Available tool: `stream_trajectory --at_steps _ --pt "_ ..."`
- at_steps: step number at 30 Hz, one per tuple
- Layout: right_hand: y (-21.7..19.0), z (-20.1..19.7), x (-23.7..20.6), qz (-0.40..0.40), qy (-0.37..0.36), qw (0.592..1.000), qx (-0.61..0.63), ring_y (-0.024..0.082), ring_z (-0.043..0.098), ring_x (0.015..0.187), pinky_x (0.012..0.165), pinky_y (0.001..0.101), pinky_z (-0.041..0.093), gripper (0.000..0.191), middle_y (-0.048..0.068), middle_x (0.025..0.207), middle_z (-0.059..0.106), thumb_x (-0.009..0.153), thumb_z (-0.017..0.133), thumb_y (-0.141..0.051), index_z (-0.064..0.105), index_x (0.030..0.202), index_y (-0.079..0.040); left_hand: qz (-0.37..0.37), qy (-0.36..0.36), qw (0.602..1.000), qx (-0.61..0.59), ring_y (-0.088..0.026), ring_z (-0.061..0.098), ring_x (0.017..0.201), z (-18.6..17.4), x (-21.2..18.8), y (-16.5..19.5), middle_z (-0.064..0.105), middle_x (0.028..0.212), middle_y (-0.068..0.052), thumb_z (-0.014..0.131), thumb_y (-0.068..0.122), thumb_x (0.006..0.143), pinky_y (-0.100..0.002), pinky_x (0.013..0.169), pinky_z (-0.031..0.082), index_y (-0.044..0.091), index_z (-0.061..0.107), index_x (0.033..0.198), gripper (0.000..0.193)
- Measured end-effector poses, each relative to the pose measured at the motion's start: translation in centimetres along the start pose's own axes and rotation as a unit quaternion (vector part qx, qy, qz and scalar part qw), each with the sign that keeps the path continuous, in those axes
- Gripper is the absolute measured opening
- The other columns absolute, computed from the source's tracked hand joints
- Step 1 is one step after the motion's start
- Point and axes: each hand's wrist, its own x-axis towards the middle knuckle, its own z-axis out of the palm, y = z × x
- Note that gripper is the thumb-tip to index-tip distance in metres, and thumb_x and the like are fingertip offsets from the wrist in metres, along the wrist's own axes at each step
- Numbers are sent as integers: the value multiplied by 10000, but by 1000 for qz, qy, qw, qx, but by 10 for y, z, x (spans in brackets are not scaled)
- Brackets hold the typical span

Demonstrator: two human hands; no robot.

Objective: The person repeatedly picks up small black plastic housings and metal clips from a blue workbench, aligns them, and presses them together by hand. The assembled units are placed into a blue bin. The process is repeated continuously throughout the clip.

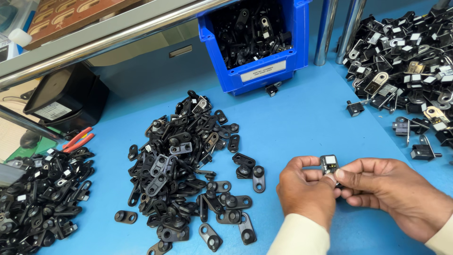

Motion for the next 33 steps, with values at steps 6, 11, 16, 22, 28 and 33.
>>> stream_trajectory --at_steps 6,11,16,22,28,33 --pt "19 14 -18 -228 143 936 -226 186 731 814 718 305 614 238 81 935 742 942 729 -180 800 1126 -47 27 67 993 98 -99 692 751 8 -1 -1 681 834 0 736 5 836 -266 661 582 108 675 1089 280" --pt "14 13 -26 -167 96 965 -176 202 753 909 715 358 608 266 57 1019 783 904 738 -183 790 1151 -100 -63 66 995 -44 -136 706 757 6 3 4 679 901 -19 719 19 882 -276 673 582 97 679 1107 241" --pt "4 10 -16 -11 42 999 16 287 693 983 795 403 562 255 197 1007 778 1010 701 -170 719 1115 62 -62 29 997 -47 -107 692 789 9 0 6 651 957 -9 670 -29 888 -245 690 599 187 664 1265 434" --pt "9 20 -26 -141 128 977 -100 244 740 907 761 358 579 222 131 994 721 980 704 -151 758 1137 -3 -72 44 992 -94 -141 697 735 18 -2 7 615 901 -24 668 -13 915 -260 663 620 157 680 1228 357" --pt "-4 12 -27 -75 91 993 -31 263 717 900 759 395 569 216 191 977 780 1004 683 -116 734 1158 26 -106 2 974 -198 -166 708 831 13 -2 5 637 969 -59 678 -74 857 -293 767 642 96 561 1267 458" --pt "-27 0 -27 -55 75 991 -100 269 749 937 798 395 584 229 183 1013 780 1008 636 -127 722 1123 51 -134 -80 977 -143 -143 705 938 3 -2 10 620 1111 -15 737 68 922 -278 902 594 177 452 1383 553"
